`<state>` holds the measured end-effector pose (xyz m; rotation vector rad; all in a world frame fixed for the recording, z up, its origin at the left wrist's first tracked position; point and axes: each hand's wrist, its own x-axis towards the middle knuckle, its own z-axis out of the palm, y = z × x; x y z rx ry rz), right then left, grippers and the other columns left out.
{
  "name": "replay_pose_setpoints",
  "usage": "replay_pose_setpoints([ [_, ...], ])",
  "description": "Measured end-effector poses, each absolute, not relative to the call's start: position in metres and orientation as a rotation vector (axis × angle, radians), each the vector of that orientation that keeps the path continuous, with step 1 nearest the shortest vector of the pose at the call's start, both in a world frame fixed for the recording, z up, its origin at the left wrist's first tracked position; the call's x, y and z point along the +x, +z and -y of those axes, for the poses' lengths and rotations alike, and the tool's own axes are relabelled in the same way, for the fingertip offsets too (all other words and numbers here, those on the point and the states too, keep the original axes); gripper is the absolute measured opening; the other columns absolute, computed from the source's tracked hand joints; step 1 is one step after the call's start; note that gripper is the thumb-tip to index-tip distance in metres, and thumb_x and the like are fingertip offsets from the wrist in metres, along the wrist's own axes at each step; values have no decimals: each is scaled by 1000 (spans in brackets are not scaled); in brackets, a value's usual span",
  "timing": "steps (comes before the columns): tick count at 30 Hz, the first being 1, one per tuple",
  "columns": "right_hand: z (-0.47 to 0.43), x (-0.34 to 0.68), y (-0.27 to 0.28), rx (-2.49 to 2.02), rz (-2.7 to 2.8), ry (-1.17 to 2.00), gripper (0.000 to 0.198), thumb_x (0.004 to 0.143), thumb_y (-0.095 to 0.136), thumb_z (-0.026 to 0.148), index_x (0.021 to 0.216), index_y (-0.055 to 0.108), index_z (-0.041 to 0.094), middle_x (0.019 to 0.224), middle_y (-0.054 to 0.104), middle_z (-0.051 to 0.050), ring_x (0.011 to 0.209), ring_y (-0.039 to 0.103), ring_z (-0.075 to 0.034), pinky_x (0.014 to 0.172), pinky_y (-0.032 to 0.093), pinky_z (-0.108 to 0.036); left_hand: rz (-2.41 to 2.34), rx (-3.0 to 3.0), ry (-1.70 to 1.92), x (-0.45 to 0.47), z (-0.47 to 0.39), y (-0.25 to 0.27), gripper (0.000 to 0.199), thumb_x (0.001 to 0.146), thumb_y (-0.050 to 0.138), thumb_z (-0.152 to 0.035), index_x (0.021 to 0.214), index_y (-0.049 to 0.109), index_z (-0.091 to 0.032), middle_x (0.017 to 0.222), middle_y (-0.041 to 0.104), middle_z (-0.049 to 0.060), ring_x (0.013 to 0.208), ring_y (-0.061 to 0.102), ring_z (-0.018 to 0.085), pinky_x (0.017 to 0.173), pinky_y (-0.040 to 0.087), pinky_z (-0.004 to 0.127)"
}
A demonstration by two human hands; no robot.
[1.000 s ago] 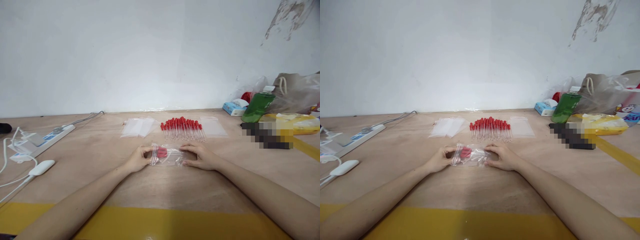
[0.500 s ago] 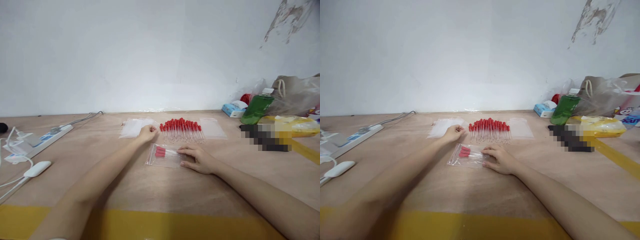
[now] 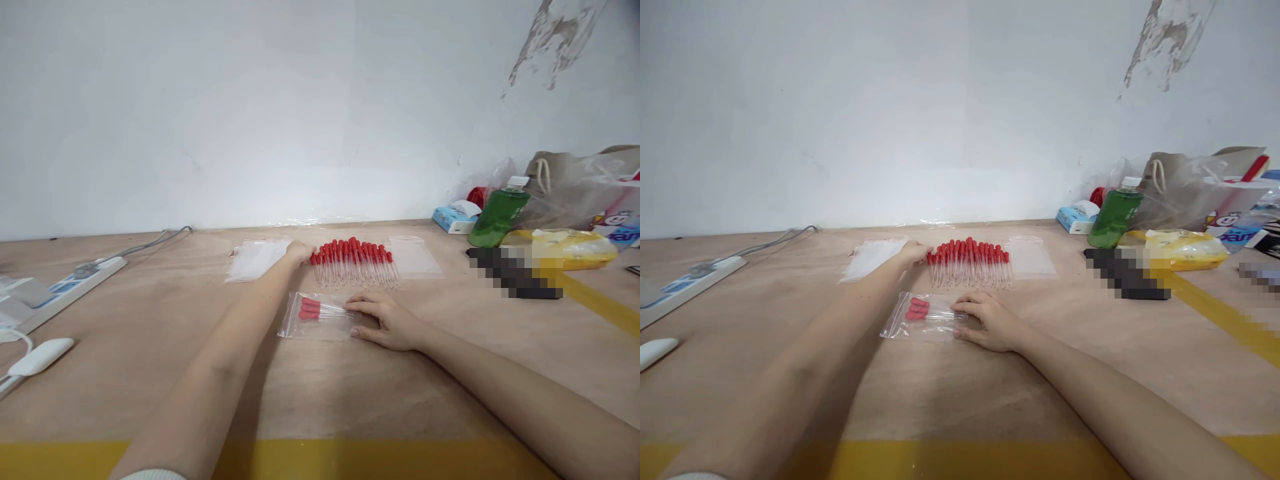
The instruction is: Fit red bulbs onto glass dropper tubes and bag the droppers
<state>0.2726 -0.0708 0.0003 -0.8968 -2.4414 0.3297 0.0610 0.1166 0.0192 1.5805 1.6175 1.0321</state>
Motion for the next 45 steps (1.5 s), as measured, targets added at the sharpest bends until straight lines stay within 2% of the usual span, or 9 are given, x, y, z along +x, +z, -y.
replay_pose_setpoints([
  [2,70,273,0,-886,2440,340,43,79,54,42,117,53,24,111,54,-9,102,49,-22,88,39,-38,-1614,1507,1023,59,-113,24,25,81,54,-30,97,56,-11,94,59,7,83,58,17,70,48,33],
  [4,70,273,-1,-881,2437,341,43,79,53,42,117,53,24,111,54,-9,101,50,-22,88,39,-38,-1595,1444,1051,55,-106,30,26,84,50,-28,104,53,-11,99,57,8,83,57,16,71,49,34],
  [9,70,273,-2,-901,2442,344,44,79,52,43,118,53,23,112,54,-9,103,49,-22,89,38,-39,-1445,1357,1388,23,-69,46,18,80,54,-25,92,53,-11,70,58,3,58,55,7,62,48,22],
  [12,70,273,-3,-909,2447,349,45,79,52,44,118,53,22,113,54,-9,103,49,-23,89,38,-40,-1360,1339,1513,-10,-32,44,21,78,55,-26,95,50,-14,69,57,-1,56,55,5,64,48,22],
  [18,68,274,-4,-891,2432,362,44,79,52,44,117,53,24,112,54,-9,102,50,-23,88,39,-40,-1313,1364,1535,-59,37,23,43,61,68,-43,89,54,-14,70,59,0,58,56,9,62,50,26],
  [28,68,274,-4,-899,2442,352,44,79,52,44,117,53,22,113,54,-9,103,49,-22,89,39,-39,-1260,1338,1611,-45,47,14,42,61,68,-43,88,54,-14,70,59,-1,64,56,9,64,50,24],
  [36,69,274,-3,-897,2445,344,43,80,52,44,117,53,22,112,54,-9,102,49,-22,88,40,-38,-1292,1357,1386,-41,65,15,38,60,70,-41,82,54,-15,72,63,0,67,60,11,69,49,25],
  [41,70,273,-3,-907,2438,352,43,79,52,43,117,53,22,113,54,-9,102,50,-22,88,40,-38,-1332,1549,990,-47,74,18,31,58,73,-37,73,57,-16,62,62,-1,55,56,10,56,46,23],
  [45,69,270,-5,-932,2405,378,42,78,54,42,115,54,21,112,54,-9,103,50,-22,88,40,-38,-1302,1638,858,-41,74,19,28,57,73,-34,71,58,-15,65,63,0,57,56,10,54,43,21],
])
